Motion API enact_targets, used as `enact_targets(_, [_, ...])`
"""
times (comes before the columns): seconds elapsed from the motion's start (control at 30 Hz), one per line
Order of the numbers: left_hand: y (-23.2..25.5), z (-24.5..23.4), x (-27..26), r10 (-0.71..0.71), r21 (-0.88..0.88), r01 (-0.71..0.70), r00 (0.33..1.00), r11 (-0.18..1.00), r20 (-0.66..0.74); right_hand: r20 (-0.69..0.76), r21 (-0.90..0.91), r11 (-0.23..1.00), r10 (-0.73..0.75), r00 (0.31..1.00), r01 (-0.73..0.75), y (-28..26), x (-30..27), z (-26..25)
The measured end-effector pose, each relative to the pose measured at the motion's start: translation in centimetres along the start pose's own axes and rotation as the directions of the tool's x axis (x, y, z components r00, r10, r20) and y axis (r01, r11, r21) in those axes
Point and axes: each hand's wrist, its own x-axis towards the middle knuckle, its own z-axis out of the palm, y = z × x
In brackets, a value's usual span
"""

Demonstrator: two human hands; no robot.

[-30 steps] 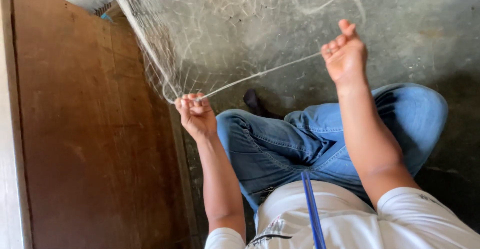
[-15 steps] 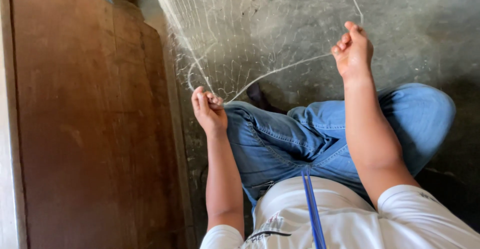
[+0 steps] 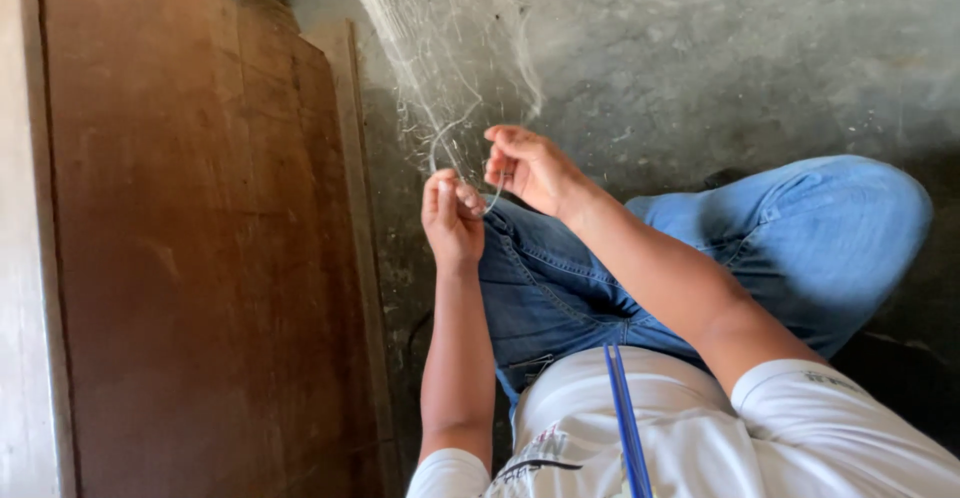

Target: The person sits cross-legged on the floor repairing a fishing net. They thread netting twine onto a blue shuttle needle, pull and tie the mesh lines across their lap, stretch the net out to straighten it, and use nail clippers to trim the twine.

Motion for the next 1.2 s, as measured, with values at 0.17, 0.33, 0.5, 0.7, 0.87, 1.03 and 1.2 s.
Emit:
enact_targets(0.17, [2.8, -4.5, 0.8, 0.059, -0.284, -0.12, 0.975, 0.951, -0.214, -0.147, 0.167, 0.956, -0.216, 0.965, 0.24, -1.8, 0.2, -5.8])
enact_targets(0.33, [4.1, -2.6, 1.1, 0.093, -0.199, -0.159, 0.949, 0.967, -0.302, -0.204, 0.091, 0.934, -0.323, 0.924, 0.346, -3.5, -2.0, -7.1])
enact_targets(0.5, [5.6, -0.2, 1.0, 0.136, -0.211, -0.218, 0.928, 0.953, -0.347, -0.226, 0.082, 0.898, -0.406, 0.886, 0.432, -4.1, -3.0, -7.2])
enact_targets(0.7, [0.4, 7.2, -1.3, -0.408, -0.331, 0.348, 0.903, 0.877, -0.131, -0.119, 0.092, 0.943, -0.31, 0.943, 0.321, 1.3, -3.6, -4.9])
enact_targets(0.87, [-1.7, 5.8, 0.2, -0.344, -0.329, 0.371, 0.929, 0.868, 0.139, -0.088, 0.02, 0.927, -0.372, 0.924, 0.375, 1.4, -4.3, -7.4])
enact_targets(1.03, [-2.3, 2.1, 1.1, -0.292, -0.425, 0.244, 0.955, 0.872, -0.05, -0.18, 0.061, 0.904, -0.406, 0.896, 0.423, -3.7, -5.2, -9.2])
enact_targets(1.2, [-3.8, 0.9, -1.0, -0.24, -0.368, 0.165, 0.956, 0.915, -0.168, -0.252, 0.107, 0.878, -0.429, 0.867, 0.466, -6.5, -6.4, -9.1])
